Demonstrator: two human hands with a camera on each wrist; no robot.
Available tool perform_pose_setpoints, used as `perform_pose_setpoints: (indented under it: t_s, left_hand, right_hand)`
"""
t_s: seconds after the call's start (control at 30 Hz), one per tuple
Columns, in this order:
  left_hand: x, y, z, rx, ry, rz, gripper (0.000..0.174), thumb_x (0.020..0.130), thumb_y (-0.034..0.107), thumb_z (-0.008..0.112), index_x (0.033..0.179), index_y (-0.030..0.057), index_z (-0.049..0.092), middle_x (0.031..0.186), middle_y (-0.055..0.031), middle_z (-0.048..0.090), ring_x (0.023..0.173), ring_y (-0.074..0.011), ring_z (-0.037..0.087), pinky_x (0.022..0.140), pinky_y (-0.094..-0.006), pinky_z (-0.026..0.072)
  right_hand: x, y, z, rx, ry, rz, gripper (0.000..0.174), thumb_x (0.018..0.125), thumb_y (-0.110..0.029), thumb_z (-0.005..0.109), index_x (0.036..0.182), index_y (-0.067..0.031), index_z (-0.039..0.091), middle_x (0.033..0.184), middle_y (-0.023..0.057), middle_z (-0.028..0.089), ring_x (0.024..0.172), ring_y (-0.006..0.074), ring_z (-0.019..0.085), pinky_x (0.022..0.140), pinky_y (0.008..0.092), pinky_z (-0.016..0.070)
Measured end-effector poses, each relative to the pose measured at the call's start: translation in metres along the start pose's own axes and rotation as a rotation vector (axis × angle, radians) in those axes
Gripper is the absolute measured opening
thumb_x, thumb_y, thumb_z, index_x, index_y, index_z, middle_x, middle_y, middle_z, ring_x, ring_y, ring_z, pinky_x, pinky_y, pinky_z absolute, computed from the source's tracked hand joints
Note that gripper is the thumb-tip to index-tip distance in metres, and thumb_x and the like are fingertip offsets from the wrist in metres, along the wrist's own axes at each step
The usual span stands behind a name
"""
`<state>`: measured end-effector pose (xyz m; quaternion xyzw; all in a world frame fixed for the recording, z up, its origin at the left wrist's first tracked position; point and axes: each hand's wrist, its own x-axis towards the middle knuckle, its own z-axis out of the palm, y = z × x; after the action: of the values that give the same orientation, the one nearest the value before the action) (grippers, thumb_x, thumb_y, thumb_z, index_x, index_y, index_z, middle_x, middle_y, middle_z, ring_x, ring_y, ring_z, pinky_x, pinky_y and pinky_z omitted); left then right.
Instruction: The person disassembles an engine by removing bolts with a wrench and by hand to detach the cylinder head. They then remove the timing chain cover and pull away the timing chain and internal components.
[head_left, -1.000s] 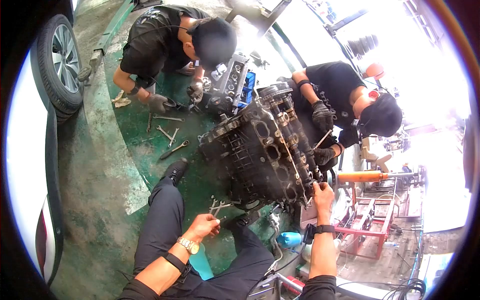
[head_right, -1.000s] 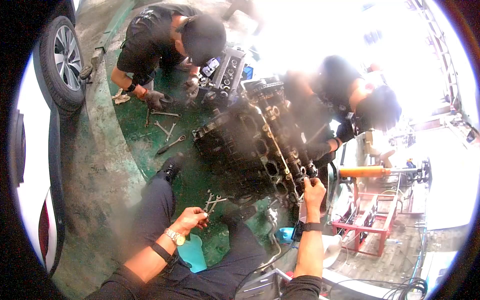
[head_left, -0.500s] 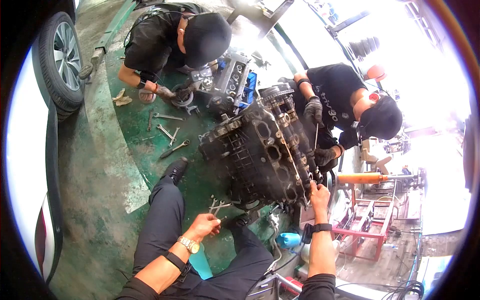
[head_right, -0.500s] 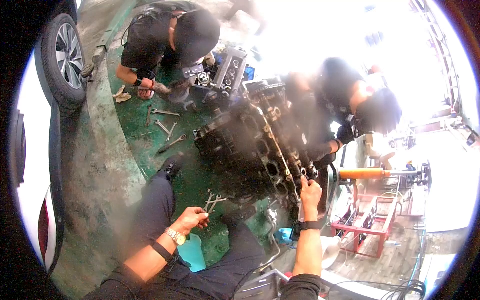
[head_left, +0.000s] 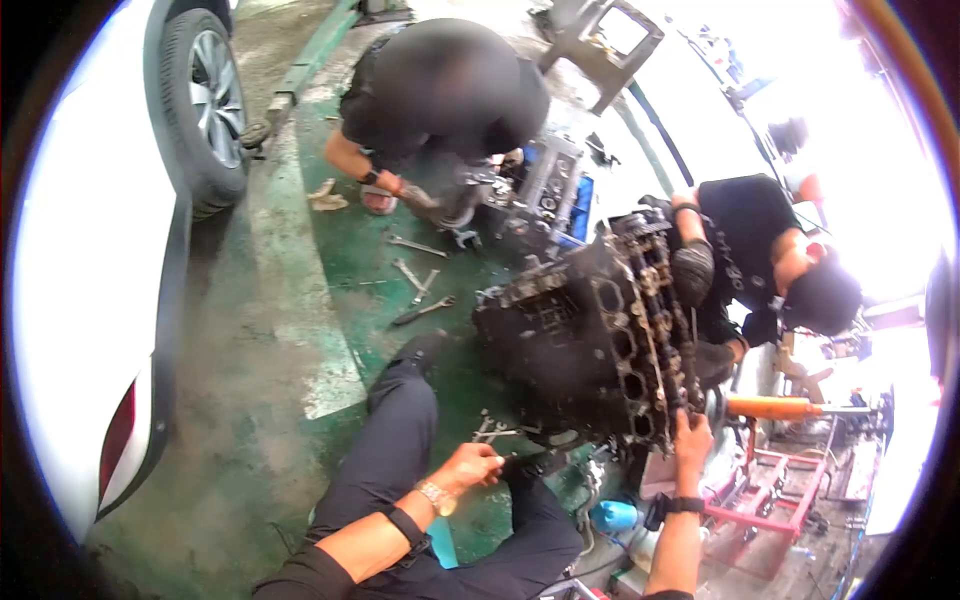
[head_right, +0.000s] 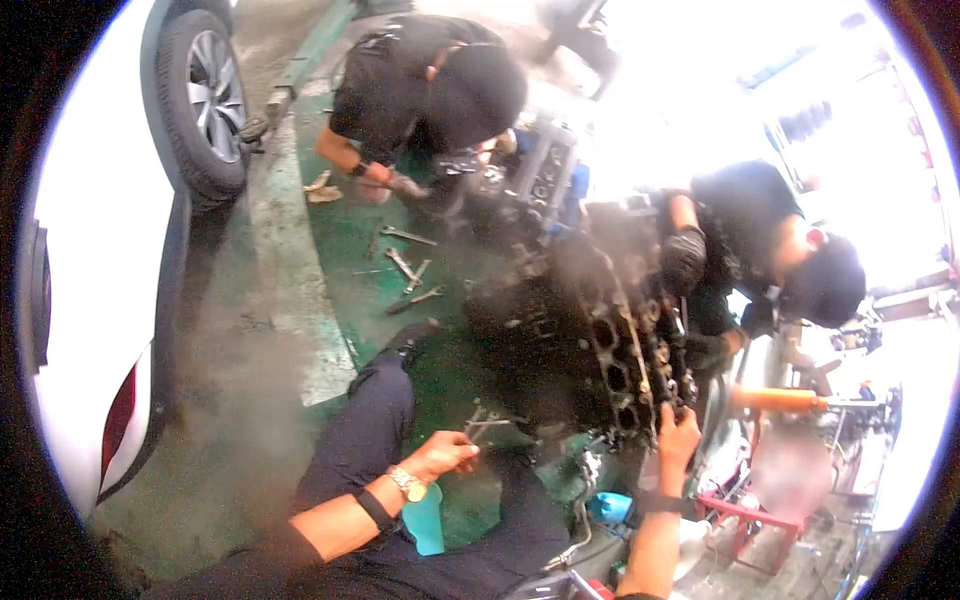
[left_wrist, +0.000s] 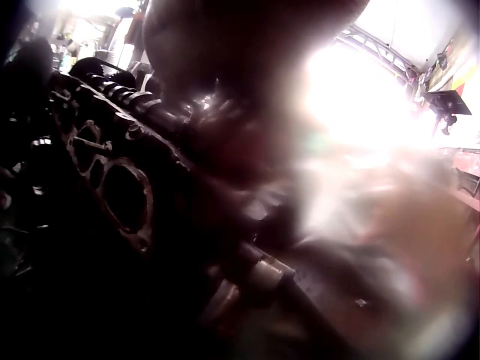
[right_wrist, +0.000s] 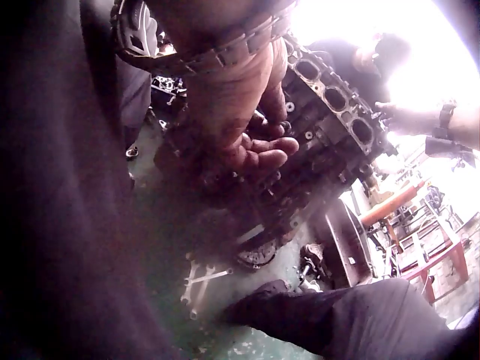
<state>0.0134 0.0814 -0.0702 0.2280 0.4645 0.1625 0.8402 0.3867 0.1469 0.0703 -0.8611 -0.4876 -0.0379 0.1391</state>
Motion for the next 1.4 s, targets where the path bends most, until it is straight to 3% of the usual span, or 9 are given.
perform_pose_setpoints:
  t_s: [0.07, 0.23, 0.63, 0.73, 0.8, 0.9, 0.97, 1.2, 1.4]
  left_hand:
    - [-0.005, 0.005, 0.002, -0.012, 0.013, 0.016, 0.018, 0.087, 0.018, 0.056, 0.088, 0.001, 0.06, 0.077, -0.0065, 0.062, 0.062, -0.0143, 0.06, 0.054, -0.0274, 0.0473]
    - [0.003, -0.002, 0.002, -0.049, 0.014, 0.013, 0.015, 0.087, 0.018, 0.056, 0.084, 0.0033, 0.059, 0.074, -0.0042, 0.061, 0.059, -0.0116, 0.058, 0.052, -0.0259, 0.0452]
    - [0.006, -0.006, 0.002, -0.087, 0.01, 0.001, 0.015, 0.086, 0.017, 0.056, 0.082, 0.0029, 0.059, 0.075, -0.0045, 0.061, 0.058, -0.0115, 0.058, 0.051, -0.0253, 0.0444]
    - [0.006, -0.006, 0.001, -0.07, -0.011, -0.029, 0.016, 0.087, 0.017, 0.058, 0.088, 0.0008, 0.06, 0.078, -0.0055, 0.063, 0.068, -0.014, 0.06, 0.061, -0.0279, 0.0485]
    - [0.008, -0.009, 0.002, -0.096, 0.003, 0.013, 0.015, 0.086, 0.017, 0.057, 0.083, 0.0025, 0.059, 0.075, -0.005, 0.061, 0.058, -0.012, 0.058, 0.052, -0.0256, 0.0453]
    - [0.012, -0.015, 0.001, -0.107, -0.008, 0.025, 0.015, 0.086, 0.017, 0.057, 0.083, 0.0024, 0.059, 0.075, -0.005, 0.061, 0.059, -0.0122, 0.058, 0.052, -0.0258, 0.0459]
    - [0.008, -0.009, 0.002, -0.095, -0.001, 0.015, 0.015, 0.086, 0.017, 0.057, 0.083, 0.0025, 0.059, 0.075, -0.0049, 0.061, 0.059, -0.0122, 0.058, 0.052, -0.0258, 0.0459]
    - [0.001, -0.001, 0.002, -0.057, 0.016, 0.014, 0.014, 0.086, 0.017, 0.057, 0.083, 0.0032, 0.059, 0.074, -0.0043, 0.061, 0.059, -0.012, 0.058, 0.052, -0.0259, 0.046]
    - [0.0, 0.0, 0.003, -0.055, 0.019, 0.012, 0.014, 0.086, 0.017, 0.057, 0.082, 0.0033, 0.059, 0.073, -0.0041, 0.061, 0.058, -0.0118, 0.058, 0.051, -0.0259, 0.0455]
  right_hand:
    - [-0.008, -0.013, -0.011, 0.142, -0.056, -0.001, 0.023, 0.077, -0.013, 0.068, 0.09, 0.0032, 0.059, 0.08, 0.0186, 0.065, 0.074, 0.0295, 0.063, 0.07, 0.036, 0.0486]
    - [-0.003, 0.002, -0.008, 0.142, -0.049, -0.121, 0.012, 0.079, -0.005, 0.06, 0.087, 0.004, 0.058, 0.078, 0.0196, 0.064, 0.071, 0.0319, 0.062, 0.067, 0.0381, 0.0473]
    - [0.002, -0.008, -0.007, -0.176, -0.066, -0.145, 0.023, 0.084, -0.022, 0.056, 0.084, 0.0008, 0.059, 0.081, 0.023, 0.063, 0.076, 0.0401, 0.06, 0.068, 0.0461, 0.0451]
    - [0.004, -0.017, -0.01, -0.27, -0.112, -0.09, 0.03, 0.086, -0.028, 0.053, 0.09, 0.0008, 0.06, 0.087, 0.0238, 0.062, 0.083, 0.0397, 0.059, 0.074, 0.046, 0.0447]
    - [0.006, -0.021, -0.013, -0.332, -0.149, -0.038, 0.035, 0.087, -0.031, 0.051, 0.095, 0.0012, 0.061, 0.092, 0.0243, 0.062, 0.089, 0.0391, 0.059, 0.079, 0.0452, 0.0445]
    - [0.007, -0.019, -0.013, -0.34, -0.167, -0.003, 0.04, 0.088, -0.035, 0.048, 0.098, 0.0004, 0.062, 0.093, 0.0238, 0.063, 0.091, 0.0387, 0.059, 0.081, 0.0457, 0.0439]
    - [0.009, -0.014, -0.007, -0.382, -0.126, -0.027, 0.039, 0.087, -0.038, 0.052, 0.089, -0.0012, 0.065, 0.085, 0.0225, 0.064, 0.082, 0.0384, 0.061, 0.074, 0.0457, 0.0455]
    - [-0.001, -0.021, -0.011, -0.257, -0.079, 0.018, 0.032, 0.085, -0.032, 0.057, 0.089, -0.0005, 0.061, 0.083, 0.0225, 0.064, 0.079, 0.0398, 0.06, 0.071, 0.0467, 0.045]
    - [0.0, -0.005, -0.008, -0.137, -0.063, -0.152, 0.021, 0.082, -0.019, 0.06, 0.086, 0.0008, 0.056, 0.08, 0.0231, 0.063, 0.078, 0.0409, 0.06, 0.069, 0.0472, 0.0448]
